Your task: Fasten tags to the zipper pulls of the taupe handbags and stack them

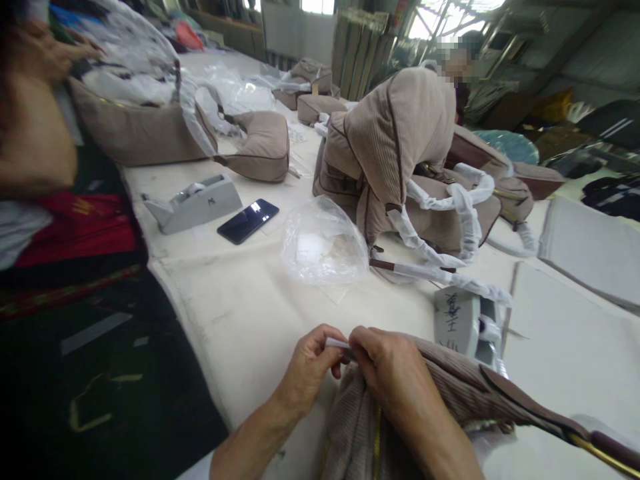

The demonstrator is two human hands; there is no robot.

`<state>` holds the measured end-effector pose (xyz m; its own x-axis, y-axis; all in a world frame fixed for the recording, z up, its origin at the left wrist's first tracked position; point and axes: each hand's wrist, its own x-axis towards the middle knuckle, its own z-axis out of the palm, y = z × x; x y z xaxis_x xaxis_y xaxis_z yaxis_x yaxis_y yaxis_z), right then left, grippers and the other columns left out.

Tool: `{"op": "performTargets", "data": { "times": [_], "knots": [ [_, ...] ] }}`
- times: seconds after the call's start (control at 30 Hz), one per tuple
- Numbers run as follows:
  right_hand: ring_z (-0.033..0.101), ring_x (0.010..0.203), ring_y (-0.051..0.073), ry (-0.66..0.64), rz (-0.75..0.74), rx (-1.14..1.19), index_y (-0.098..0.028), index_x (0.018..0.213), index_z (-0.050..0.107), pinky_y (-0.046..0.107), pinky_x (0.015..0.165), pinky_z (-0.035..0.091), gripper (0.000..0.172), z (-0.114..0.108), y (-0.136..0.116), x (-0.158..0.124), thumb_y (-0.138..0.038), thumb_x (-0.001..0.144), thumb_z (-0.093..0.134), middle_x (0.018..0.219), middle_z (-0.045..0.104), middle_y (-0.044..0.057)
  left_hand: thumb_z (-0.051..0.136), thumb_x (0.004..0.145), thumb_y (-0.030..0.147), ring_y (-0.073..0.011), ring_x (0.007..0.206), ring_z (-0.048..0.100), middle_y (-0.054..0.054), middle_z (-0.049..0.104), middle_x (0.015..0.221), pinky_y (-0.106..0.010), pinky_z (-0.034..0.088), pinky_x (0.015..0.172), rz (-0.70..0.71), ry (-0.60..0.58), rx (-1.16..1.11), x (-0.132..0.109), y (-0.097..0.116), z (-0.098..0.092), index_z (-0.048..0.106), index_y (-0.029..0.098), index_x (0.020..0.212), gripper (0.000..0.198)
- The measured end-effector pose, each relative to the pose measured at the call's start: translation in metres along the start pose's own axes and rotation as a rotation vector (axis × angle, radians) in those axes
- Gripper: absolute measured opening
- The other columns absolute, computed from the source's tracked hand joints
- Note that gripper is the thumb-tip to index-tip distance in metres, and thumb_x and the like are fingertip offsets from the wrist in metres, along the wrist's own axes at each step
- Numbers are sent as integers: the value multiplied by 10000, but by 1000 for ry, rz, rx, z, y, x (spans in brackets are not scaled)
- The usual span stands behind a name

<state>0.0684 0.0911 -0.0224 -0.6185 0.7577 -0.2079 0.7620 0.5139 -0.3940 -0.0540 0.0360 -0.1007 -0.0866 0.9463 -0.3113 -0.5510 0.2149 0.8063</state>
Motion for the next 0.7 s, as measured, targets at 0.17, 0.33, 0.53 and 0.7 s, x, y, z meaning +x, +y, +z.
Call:
{"op": "performTargets", "data": {
  "times": [0.17, 0.33, 0.53, 0.7],
  "knots": [
    [560, 644, 147, -95, -41, -60, -187, 720, 583, 237, 592, 341, 204, -6, -3, -7, -142, 867, 448, 705, 608, 5, 545, 669, 133, -74, 461, 463, 33, 600, 550, -183, 367, 473, -37, 77, 5, -8, -6, 6, 623, 152, 757, 119],
    [580, 672, 172, -105, -25, -197, -189, 758, 626, 254, 589, 343, 109, -5, -11, -15, -96, 786, 575, 742, 632, 16, 553, 644, 144, -65, 447, 448, 47, 581, 528, -179, 349, 464, -120, 101, -64, -13, -7, 9, 599, 156, 754, 120],
    [567, 589, 187, 21, -82, -332, -183, 703, 587, 269, 522, 319, 157, 5, -13, -26, -42, 773, 574, 658, 612, 17, 607, 635, 160, -58, 454, 465, 36, 603, 534, -163, 332, 457, -195, 100, -240, -17, -6, 15, 586, 157, 739, 106],
    [576, 638, 205, 144, -195, -331, -188, 728, 539, 283, 573, 373, 217, 12, -8, -31, 29, 728, 531, 687, 599, 14, 622, 620, 145, -71, 467, 497, 27, 611, 527, -165, 343, 460, -264, 42, -370, -19, -10, 9, 587, 165, 735, 122]
  ]
}}
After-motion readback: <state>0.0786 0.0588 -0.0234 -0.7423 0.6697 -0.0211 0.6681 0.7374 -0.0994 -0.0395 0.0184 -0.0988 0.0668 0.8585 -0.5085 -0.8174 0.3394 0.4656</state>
